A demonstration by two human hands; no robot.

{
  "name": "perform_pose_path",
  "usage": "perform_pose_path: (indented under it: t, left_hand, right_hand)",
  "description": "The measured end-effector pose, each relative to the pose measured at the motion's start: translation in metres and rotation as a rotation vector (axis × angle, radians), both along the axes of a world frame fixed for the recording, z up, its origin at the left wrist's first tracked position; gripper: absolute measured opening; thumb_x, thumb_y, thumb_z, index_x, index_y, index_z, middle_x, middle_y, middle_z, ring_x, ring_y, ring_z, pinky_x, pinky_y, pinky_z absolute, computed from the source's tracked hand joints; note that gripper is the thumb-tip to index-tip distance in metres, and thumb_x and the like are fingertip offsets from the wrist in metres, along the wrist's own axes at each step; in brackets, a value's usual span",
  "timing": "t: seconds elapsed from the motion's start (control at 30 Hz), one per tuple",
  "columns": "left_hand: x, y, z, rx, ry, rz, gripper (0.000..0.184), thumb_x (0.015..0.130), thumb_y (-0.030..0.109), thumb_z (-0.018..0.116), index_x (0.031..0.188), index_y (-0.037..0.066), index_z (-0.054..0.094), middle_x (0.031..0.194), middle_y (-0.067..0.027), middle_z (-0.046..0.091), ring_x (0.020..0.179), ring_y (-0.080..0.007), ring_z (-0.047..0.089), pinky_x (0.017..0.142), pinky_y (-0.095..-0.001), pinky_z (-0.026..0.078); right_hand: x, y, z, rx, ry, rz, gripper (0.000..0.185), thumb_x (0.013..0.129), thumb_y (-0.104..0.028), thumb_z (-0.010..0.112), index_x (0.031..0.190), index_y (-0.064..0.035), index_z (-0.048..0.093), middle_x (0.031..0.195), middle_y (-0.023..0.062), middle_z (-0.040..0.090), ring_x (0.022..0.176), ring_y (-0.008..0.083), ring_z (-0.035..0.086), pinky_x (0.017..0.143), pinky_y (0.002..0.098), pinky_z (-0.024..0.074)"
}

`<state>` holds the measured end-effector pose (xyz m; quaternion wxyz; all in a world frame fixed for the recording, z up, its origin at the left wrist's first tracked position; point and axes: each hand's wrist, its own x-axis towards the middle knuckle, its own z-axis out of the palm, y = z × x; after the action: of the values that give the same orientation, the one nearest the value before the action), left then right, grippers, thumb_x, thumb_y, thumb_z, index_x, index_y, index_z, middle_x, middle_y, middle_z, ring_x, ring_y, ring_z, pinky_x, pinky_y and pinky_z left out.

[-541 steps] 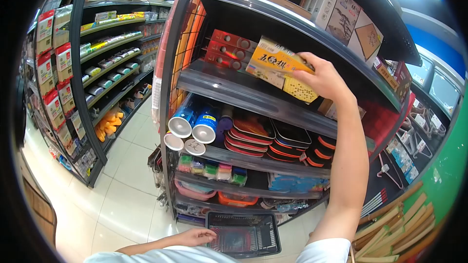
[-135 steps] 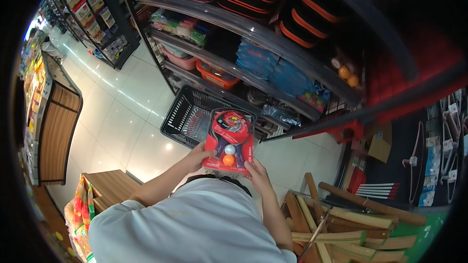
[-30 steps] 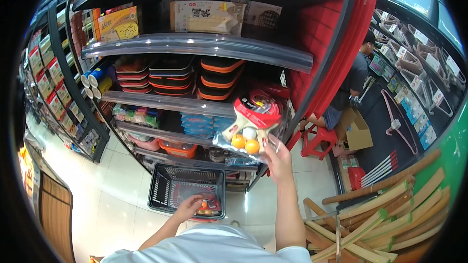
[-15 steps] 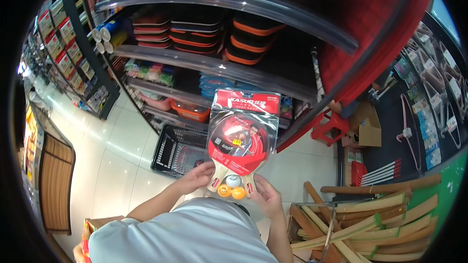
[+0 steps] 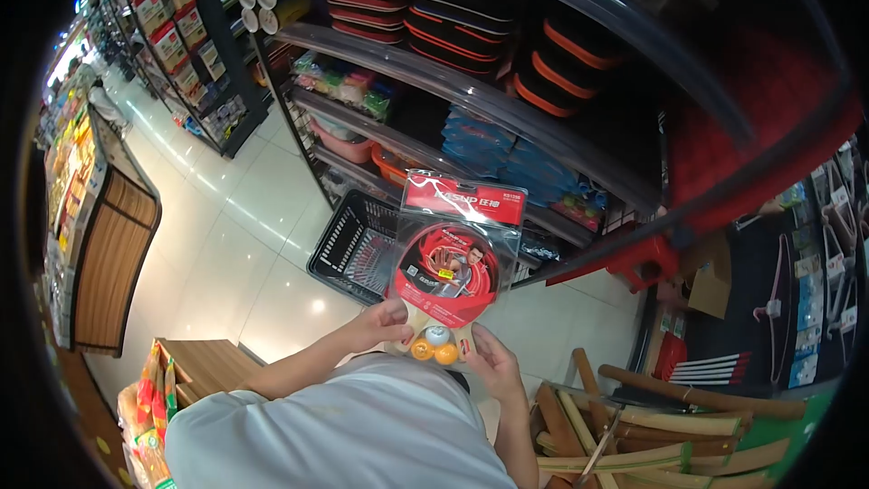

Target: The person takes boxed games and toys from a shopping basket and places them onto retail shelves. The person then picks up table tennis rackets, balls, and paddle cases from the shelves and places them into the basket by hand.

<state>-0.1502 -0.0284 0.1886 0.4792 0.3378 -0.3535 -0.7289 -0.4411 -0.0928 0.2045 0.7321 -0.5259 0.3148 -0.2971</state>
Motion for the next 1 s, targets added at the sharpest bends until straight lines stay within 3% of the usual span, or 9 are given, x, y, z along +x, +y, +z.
perform_pose_path:
  t: [0.1, 0.2, 0.3, 0.4, 0.6, 0.63, 0.73, 0.9, 1.0]
  left_hand:
    - [0.001, 0.002, 0.003, 0.017, 0.033, 0.032, 0.047, 0.098, 0.014, 0.065, 0.140, 0.006, 0.046, 0.112, -0.0035, 0.060, 0.098, -0.0110, 0.056, 0.087, -0.0290, 0.046]
    - [0.000, 0.001, -0.002, 0.048, 0.044, 0.110, 0.048, 0.097, 0.014, 0.066, 0.140, 0.005, 0.046, 0.112, -0.0039, 0.060, 0.099, -0.0111, 0.056, 0.086, -0.0290, 0.046]
    - [-0.001, -0.001, -0.014, 0.198, -0.039, 0.258, 0.047, 0.096, 0.014, 0.067, 0.137, 0.003, 0.047, 0.111, -0.0039, 0.060, 0.098, -0.0112, 0.056, 0.087, -0.0285, 0.046]
    - [0.002, 0.002, -0.052, 0.371, 0.070, 0.325, 0.035, 0.095, 0.016, 0.069, 0.124, 0.004, 0.053, 0.106, -0.0036, 0.063, 0.095, -0.0119, 0.060, 0.085, -0.0289, 0.050]
    - [0.022, 0.001, -0.075, 0.596, 0.190, 0.402, 0.017, 0.097, 0.015, 0.065, 0.109, 0.007, 0.058, 0.100, -0.0034, 0.064, 0.093, -0.0137, 0.065, 0.086, -0.0308, 0.056]
    - [0.035, 0.003, -0.116, 0.539, 0.208, 0.337, 0.010, 0.096, 0.016, 0.064, 0.102, 0.008, 0.060, 0.102, -0.0034, 0.065, 0.096, -0.0147, 0.065, 0.090, -0.0336, 0.056]
    - [0.058, -0.003, -0.135, 0.602, 0.170, 0.405, 0.008, 0.095, 0.017, 0.064, 0.095, 0.010, 0.061, 0.102, -0.0022, 0.065, 0.099, -0.0152, 0.064, 0.091, -0.0379, 0.056]
    - [0.090, -0.024, -0.163, 0.669, 0.028, 0.405, 0.017, 0.095, 0.022, 0.065, 0.106, 0.009, 0.064, 0.108, -0.0053, 0.068, 0.098, -0.0182, 0.067, 0.082, -0.0356, 0.059]
    - [0.094, -0.040, -0.166, 0.683, 0.058, 0.379, 0.023, 0.096, 0.020, 0.065, 0.113, 0.005, 0.063, 0.108, -0.0072, 0.066, 0.100, -0.0219, 0.066, 0.084, -0.0401, 0.060]
  right_hand:
    - [0.003, -0.002, -0.003, 0.084, 0.027, 0.035, 0.059, 0.097, 0.005, 0.056, 0.151, 0.0069, 0.032, 0.150, 0.0213, 0.045, 0.138, 0.0273, 0.045, 0.113, 0.0388, 0.0382]
    - [0.012, -0.004, -0.005, 0.022, 0.032, 0.014, 0.056, 0.098, 0.000, 0.058, 0.149, 0.0064, 0.035, 0.146, 0.0196, 0.050, 0.130, 0.0248, 0.053, 0.109, 0.0353, 0.0426]
    - [0.011, -0.013, -0.025, 0.089, 0.376, 0.053, 0.053, 0.100, -0.008, 0.060, 0.147, 0.0058, 0.041, 0.138, 0.0163, 0.056, 0.117, 0.0200, 0.061, 0.099, 0.0310, 0.0504]
    - [0.039, -0.014, -0.021, 0.207, 0.314, -0.046, 0.052, 0.100, -0.015, 0.062, 0.144, 0.0051, 0.045, 0.129, 0.0127, 0.061, 0.104, 0.0157, 0.064, 0.088, 0.0288, 0.0553]
    - [0.045, -0.018, -0.071, 0.289, 0.429, 0.018, 0.047, 0.102, -0.027, 0.060, 0.139, 0.0018, 0.053, 0.123, 0.0105, 0.065, 0.101, 0.0177, 0.068, 0.084, 0.0291, 0.0563]
    - [0.043, -0.017, -0.078, 0.256, 0.453, 0.015, 0.046, 0.102, -0.027, 0.060, 0.138, 0.0012, 0.054, 0.123, 0.0102, 0.065, 0.101, 0.0183, 0.068, 0.083, 0.0291, 0.0562]
    - [0.027, -0.012, -0.104, 0.226, 0.506, -0.021, 0.043, 0.102, -0.026, 0.060, 0.137, -0.0008, 0.056, 0.121, 0.0097, 0.067, 0.102, 0.0198, 0.069, 0.081, 0.0297, 0.0560]
    - [-0.010, 0.004, -0.122, 0.199, 0.590, -0.137, 0.036, 0.100, -0.025, 0.062, 0.129, -0.0028, 0.063, 0.108, 0.0115, 0.072, 0.094, 0.0178, 0.072, 0.074, 0.0292, 0.0560]
    - [-0.034, 0.015, -0.139, 0.236, 0.623, -0.160, 0.036, 0.102, -0.026, 0.061, 0.129, -0.0019, 0.063, 0.117, 0.0094, 0.069, 0.099, 0.0198, 0.070, 0.079, 0.0299, 0.0553]
